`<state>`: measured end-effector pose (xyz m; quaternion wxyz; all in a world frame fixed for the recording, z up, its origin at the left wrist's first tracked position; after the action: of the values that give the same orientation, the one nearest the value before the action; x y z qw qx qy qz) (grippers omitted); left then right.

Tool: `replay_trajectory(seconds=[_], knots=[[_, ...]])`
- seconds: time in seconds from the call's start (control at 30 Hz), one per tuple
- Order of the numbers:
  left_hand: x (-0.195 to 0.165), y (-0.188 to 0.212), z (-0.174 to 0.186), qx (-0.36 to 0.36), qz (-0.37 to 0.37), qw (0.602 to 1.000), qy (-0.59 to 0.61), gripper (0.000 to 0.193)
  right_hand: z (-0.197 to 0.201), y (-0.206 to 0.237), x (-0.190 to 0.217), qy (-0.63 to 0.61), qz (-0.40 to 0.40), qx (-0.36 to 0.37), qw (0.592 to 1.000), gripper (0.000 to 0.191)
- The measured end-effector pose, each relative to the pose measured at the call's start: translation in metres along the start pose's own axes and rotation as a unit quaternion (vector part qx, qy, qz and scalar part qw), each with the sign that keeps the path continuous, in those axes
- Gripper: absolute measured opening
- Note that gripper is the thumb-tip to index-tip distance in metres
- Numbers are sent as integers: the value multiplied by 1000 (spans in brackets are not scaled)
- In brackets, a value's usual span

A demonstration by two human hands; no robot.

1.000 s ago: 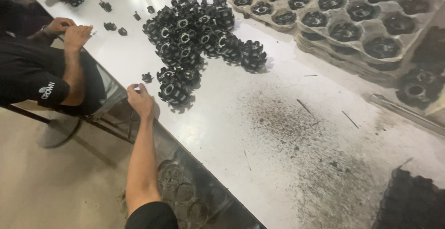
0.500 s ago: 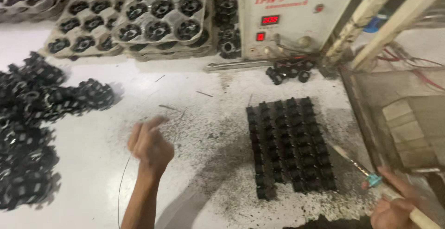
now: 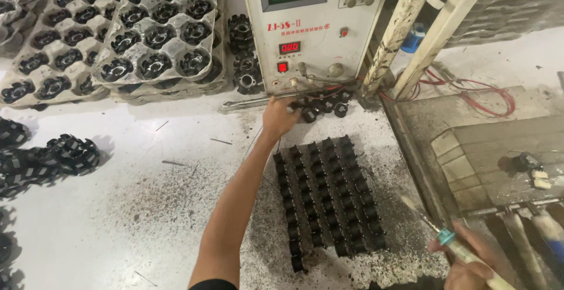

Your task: The person solders wire leads onto black plastic motor components arranged in a grid on a workbench, using a soldering iron held in the right hand while the left hand steadies each part. Finished parts accumulate in the grid as the person works through them one at a time.

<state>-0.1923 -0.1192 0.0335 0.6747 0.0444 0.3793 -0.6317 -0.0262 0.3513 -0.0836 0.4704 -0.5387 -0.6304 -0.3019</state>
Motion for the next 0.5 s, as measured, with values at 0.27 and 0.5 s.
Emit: replay_trajectory(seconds=[0.27,0.5], knots=[[9,91,50,125,92,923,353,31,-83,-21,7,94,237,-4,967,51],[-21,236,35,236,229,855,401,31,-230,-15,15,219,242,140,935,32]])
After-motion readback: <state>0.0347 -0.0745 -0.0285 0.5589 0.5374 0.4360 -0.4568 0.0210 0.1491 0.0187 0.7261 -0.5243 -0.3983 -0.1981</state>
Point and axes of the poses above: each hand's wrist, its own y-axis away from the middle knuckle, its own z-axis out of the back of the hand, x = y × z, the point moved 6 cm from there along -y, towards the middle knuckle, and after that the axes turned 6 degrees about -y, right-handed, at the moved point
